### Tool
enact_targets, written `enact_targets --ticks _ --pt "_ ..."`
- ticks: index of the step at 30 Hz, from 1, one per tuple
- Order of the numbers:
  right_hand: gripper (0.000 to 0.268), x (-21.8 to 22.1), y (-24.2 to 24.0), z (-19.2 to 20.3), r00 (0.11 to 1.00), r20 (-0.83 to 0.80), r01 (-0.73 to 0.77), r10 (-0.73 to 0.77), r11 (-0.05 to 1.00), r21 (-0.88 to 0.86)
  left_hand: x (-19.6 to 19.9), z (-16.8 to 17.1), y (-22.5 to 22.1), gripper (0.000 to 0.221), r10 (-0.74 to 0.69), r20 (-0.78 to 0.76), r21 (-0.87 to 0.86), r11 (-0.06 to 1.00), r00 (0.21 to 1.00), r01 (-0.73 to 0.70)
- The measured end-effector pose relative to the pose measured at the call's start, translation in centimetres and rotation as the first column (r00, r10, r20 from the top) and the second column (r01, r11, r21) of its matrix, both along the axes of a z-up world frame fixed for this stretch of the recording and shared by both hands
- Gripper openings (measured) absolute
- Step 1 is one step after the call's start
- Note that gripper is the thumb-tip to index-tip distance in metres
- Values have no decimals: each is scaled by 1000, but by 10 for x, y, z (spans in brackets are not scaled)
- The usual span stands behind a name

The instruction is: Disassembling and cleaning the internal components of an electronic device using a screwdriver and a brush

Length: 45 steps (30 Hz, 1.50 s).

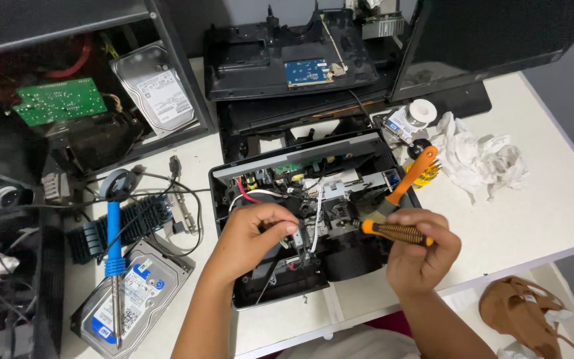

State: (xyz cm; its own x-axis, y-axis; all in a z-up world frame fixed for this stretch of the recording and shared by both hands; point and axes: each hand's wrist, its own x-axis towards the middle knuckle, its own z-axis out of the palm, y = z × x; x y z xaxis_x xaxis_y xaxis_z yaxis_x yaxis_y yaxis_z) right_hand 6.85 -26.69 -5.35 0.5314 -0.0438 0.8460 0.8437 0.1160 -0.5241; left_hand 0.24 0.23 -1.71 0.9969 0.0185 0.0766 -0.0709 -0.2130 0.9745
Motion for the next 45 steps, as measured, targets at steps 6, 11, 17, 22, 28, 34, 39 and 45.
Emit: enact_targets --ticks 6,11,17,22,28,34,39,45 --pt "31 10 -10 4 995 -33 87 -94 982 -169 3 0 -1 8 24 139 -45 999 990 -18" --pt "30 -2 -14 0 997 -36 57 -67 973 -223 -3 21 2 10 21 256 31 999 966 -30" --pt "24 -20 -16 13 995 -93 -51 24 953 -297 -7 20 11 4 -195 452 520 851 870 -79" --pt "23 -22 -9 -3 974 -190 -177 126 941 -286 -3 17 10 3 -252 488 631 764 836 -138" --pt "26 -20 -7 -5 972 -193 -194 132 917 -349 -2 26 9 13 -302 437 540 841 847 21" --pt "26 -17 -7 -12 980 -179 -151 91 921 -359 -2 20 8 13 -296 386 556 831 874 36" --pt "25 -15 -8 -10 976 -183 -176 117 919 -352 -1 18 8 8 -298 368 596 802 881 22" --pt "25 -15 -4 -4 982 -151 -163 114 913 -374 -2 18 5 11 -268 394 654 754 879 -63"
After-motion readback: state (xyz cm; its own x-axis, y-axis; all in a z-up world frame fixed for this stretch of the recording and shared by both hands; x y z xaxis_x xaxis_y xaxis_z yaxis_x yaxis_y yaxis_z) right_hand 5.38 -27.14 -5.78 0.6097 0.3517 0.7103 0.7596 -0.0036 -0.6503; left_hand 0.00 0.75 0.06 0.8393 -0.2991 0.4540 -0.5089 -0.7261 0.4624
